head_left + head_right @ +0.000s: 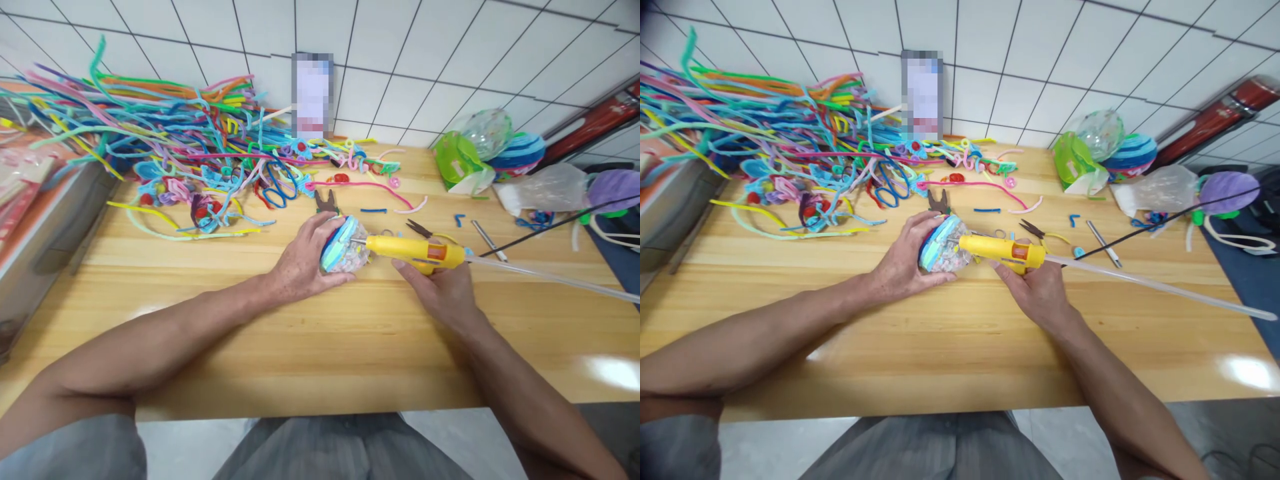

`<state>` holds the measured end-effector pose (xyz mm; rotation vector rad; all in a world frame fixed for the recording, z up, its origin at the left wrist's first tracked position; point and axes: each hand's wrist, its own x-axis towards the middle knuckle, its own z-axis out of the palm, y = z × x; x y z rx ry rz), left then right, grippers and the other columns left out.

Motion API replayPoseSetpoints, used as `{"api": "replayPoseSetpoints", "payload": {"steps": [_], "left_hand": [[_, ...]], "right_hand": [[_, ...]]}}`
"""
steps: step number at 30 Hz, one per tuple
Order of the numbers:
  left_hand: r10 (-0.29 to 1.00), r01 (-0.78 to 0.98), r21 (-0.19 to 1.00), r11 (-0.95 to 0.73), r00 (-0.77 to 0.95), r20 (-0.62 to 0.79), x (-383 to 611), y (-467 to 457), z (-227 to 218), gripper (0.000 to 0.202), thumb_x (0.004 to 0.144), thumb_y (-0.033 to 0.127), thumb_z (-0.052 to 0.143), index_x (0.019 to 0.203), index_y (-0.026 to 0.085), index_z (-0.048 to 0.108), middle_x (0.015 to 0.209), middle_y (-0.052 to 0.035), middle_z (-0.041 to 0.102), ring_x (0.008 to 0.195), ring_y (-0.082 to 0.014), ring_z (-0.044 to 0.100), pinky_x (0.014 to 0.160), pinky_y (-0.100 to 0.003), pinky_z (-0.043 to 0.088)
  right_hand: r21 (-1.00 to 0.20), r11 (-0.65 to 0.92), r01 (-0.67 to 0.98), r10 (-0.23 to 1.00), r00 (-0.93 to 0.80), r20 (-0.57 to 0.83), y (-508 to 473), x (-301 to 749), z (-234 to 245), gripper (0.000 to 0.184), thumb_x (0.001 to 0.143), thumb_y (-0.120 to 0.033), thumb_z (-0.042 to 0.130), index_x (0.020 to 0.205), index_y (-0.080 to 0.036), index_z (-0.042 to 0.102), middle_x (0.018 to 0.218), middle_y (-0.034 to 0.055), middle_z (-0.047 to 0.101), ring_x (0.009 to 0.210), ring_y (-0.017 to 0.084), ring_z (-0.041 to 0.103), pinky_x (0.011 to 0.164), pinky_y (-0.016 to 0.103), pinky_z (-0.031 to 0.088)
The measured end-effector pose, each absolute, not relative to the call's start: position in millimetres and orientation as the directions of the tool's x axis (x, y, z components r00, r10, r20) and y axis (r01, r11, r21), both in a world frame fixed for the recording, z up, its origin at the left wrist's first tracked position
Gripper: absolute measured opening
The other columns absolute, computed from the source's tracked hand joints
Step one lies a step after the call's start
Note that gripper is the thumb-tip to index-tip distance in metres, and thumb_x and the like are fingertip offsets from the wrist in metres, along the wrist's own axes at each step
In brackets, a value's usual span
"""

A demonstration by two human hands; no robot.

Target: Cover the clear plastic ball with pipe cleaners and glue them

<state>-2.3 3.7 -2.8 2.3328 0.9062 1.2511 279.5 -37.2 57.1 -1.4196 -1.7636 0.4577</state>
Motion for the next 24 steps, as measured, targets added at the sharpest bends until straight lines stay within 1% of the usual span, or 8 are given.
{"api": "replayPoseSetpoints", "payload": {"steps": [4, 7, 9, 12, 14, 17, 21, 24], "left_hand": [[0.683, 0.377, 0.57, -0.73, 0.414, 0.601, -2.5, 4.2, -3.2, 0.104, 0.086, 0.066, 0.087, 0.167, 0.028, 0.034, 0.158, -0.02, 0.051, 0.152, -0.0394, 0.051, 0.128, -0.063, 0.047], [0.696, 0.386, 0.579, -0.718, 0.421, 0.582, -3.2, 4.2, -2.9, 0.105, 0.085, 0.065, 0.089, 0.167, 0.029, 0.034, 0.16, -0.02, 0.05, 0.154, -0.04, 0.05, 0.129, -0.064, 0.045], [0.698, 0.39, 0.579, -0.716, 0.421, 0.58, -3.6, 4.1, -2.5, 0.106, 0.084, 0.064, 0.089, 0.167, 0.028, 0.034, 0.16, -0.02, 0.05, 0.153, -0.0401, 0.05, 0.13, -0.063, 0.046], [0.687, 0.391, 0.565, -0.727, 0.418, 0.595, -3.9, 4.1, -1.9, 0.105, 0.085, 0.064, 0.089, 0.166, 0.027, 0.036, 0.159, -0.0205, 0.05, 0.152, -0.0397, 0.052, 0.128, -0.062, 0.047], [0.679, 0.39, 0.556, -0.734, 0.418, 0.603, -3.9, 4.1, -1.7, 0.103, 0.085, 0.064, 0.088, 0.166, 0.026, 0.036, 0.158, -0.0206, 0.051, 0.151, -0.0395, 0.052, 0.127, -0.062, 0.048], [0.679, 0.39, 0.556, -0.734, 0.422, 0.6, -3.8, 4.2, -2.0, 0.104, 0.085, 0.062, 0.089, 0.166, 0.027, 0.035, 0.158, -0.0202, 0.051, 0.151, -0.0392, 0.052, 0.128, -0.061, 0.047], [0.692, 0.393, 0.57, -0.722, 0.427, 0.582, -4.0, 4.0, -2.6, 0.105, 0.084, 0.062, 0.09, 0.167, 0.028, 0.033, 0.16, -0.0195, 0.05, 0.154, -0.0399, 0.05, 0.129, -0.063, 0.046], [0.694, 0.391, 0.573, -0.72, 0.426, 0.58, -4.1, 3.7, -2.0, 0.105, 0.085, 0.062, 0.089, 0.167, 0.028, 0.034, 0.16, -0.0197, 0.05, 0.154, -0.0399, 0.05, 0.129, -0.062, 0.046]], "right_hand": [[-0.687, 0.299, 0.663, 0.932, -0.048, 0.359, -34.9, 279.1, 58.7, 0.019, 0.092, -0.046, 0.08, 0.096, -0.028, 0.076, 0.089, 0.005, 0.084, 0.088, 0.032, 0.082, 0.084, 0.047, 0.069], [-0.689, 0.325, 0.648, 0.922, -0.053, 0.384, -35.0, 277.4, 59.7, 0.018, 0.092, -0.045, 0.079, 0.096, -0.028, 0.076, 0.093, 0.0053, 0.085, 0.089, 0.032, 0.083, 0.085, 0.047, 0.069], [-0.703, 0.326, 0.632, 0.925, -0.061, 0.375, -35.9, 275.8, 60.8, 0.02, 0.092, -0.048, 0.08, 0.095, -0.028, 0.076, 0.096, 0.0058, 0.085, 0.092, 0.033, 0.084, 0.087, 0.046, 0.07], [-0.723, 0.277, 0.633, 0.946, -0.047, 0.32, -37.0, 275.0, 62.2, 0.026, 0.092, -0.053, 0.081, 0.094, -0.028, 0.076, 0.092, 0.0059, 0.085, 0.092, 0.033, 0.084, 0.085, 0.045, 0.07], [-0.733, 0.245, 0.634, 0.953, -0.02, 0.302, -36.7, 275.7, 62.0, 0.03, 0.091, -0.056, 0.082, 0.097, -0.027, 0.077, 0.091, 0.0059, 0.085, 0.093, 0.033, 0.083, 0.083, 0.044, 0.07], [-0.744, 0.248, 0.621, 0.947, 0.007, 0.321, -35.6, 276.6, 59.5, 0.034, 0.091, -0.055, 0.083, 0.104, -0.025, 0.078, 0.094, 0.0064, 0.085, 0.095, 0.032, 0.083, 0.085, 0.045, 0.07], [-0.752, 0.309, 0.582, 0.937, -0.052, 0.345, -36.7, 276.3, 55.6, 0.024, 0.091, -0.049, 0.084, 0.1, -0.028, 0.077, 0.1, 0.0046, 0.086, 0.098, 0.033, 0.084, 0.09, 0.046, 0.07], [-0.753, 0.324, 0.573, 0.935, -0.072, 0.347, -38.4, 276.1, 53.8, 0.02, 0.094, -0.047, 0.081, 0.102, -0.029, 0.078, 0.106, 0.0042, 0.086, 0.099, 0.031, 0.085, 0.091, 0.045, 0.07]]}}
